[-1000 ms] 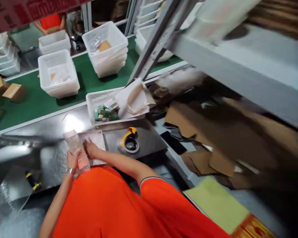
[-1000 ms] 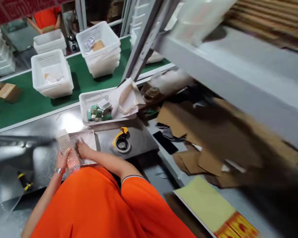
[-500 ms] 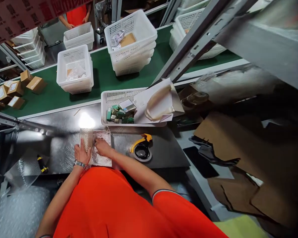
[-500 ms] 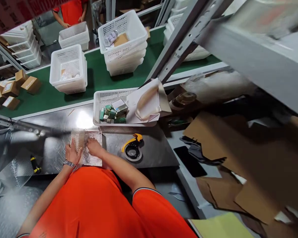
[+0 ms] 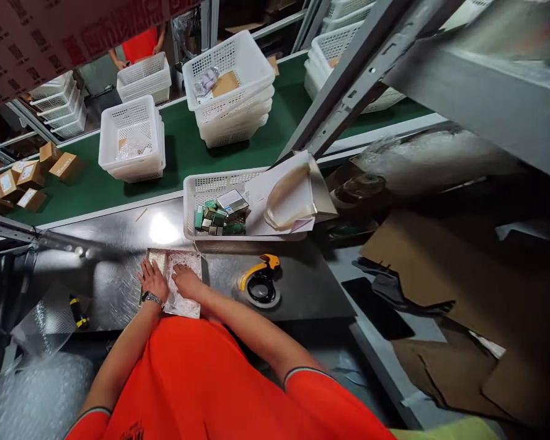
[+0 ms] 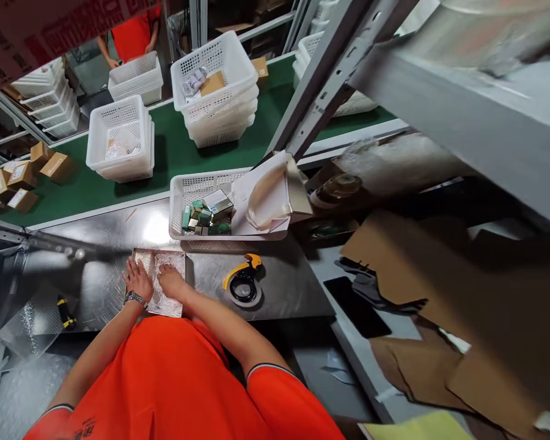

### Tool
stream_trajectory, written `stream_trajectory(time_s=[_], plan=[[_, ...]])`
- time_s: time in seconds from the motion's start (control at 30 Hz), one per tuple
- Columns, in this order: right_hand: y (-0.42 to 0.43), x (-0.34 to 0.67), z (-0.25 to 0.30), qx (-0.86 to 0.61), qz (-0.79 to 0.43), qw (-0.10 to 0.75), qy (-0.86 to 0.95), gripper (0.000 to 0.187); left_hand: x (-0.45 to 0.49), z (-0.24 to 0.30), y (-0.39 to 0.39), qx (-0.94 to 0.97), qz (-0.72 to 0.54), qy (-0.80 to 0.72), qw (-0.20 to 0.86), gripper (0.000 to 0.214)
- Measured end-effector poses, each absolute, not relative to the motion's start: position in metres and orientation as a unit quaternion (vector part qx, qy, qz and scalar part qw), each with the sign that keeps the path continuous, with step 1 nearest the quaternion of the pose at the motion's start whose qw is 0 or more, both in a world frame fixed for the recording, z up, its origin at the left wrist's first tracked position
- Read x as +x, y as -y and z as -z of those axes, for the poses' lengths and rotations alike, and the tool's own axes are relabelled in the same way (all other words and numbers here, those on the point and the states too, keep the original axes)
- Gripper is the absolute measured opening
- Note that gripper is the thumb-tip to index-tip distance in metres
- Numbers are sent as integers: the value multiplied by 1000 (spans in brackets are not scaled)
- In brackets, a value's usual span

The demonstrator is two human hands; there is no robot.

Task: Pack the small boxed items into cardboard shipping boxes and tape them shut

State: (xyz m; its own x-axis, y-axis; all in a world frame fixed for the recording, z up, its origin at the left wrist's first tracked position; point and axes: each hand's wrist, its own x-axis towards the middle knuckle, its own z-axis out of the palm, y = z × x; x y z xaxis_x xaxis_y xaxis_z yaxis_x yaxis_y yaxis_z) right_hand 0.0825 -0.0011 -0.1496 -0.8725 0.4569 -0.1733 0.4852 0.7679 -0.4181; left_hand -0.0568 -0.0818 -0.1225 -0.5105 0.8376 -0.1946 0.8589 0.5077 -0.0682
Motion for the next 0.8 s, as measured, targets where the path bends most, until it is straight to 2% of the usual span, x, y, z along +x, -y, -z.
stream_trajectory(time_s=[0.27,0.4,0.5,0.57,0.67,0.8], plan=[[1,76,126,227,252,-23,-940,63,-80,139,93,546,9,-835,59,93],[1,86,109,199,244,-31,-949,56,-112,146,109,565,-92,-818,57,85],[-4,90,100,191,251,-30,-949,38,-139,146,103,561,-145,-812,68,79],[-12,84,96,213,264,-63,-939,35,-151,143,91,559,-153,-809,93,79],[-26,62,96,268,284,-115,-913,48,-156,143,75,554,-144,-803,168,87],[-33,36,108,321,291,-88,-897,56,-147,153,76,532,-154,-791,259,96]])
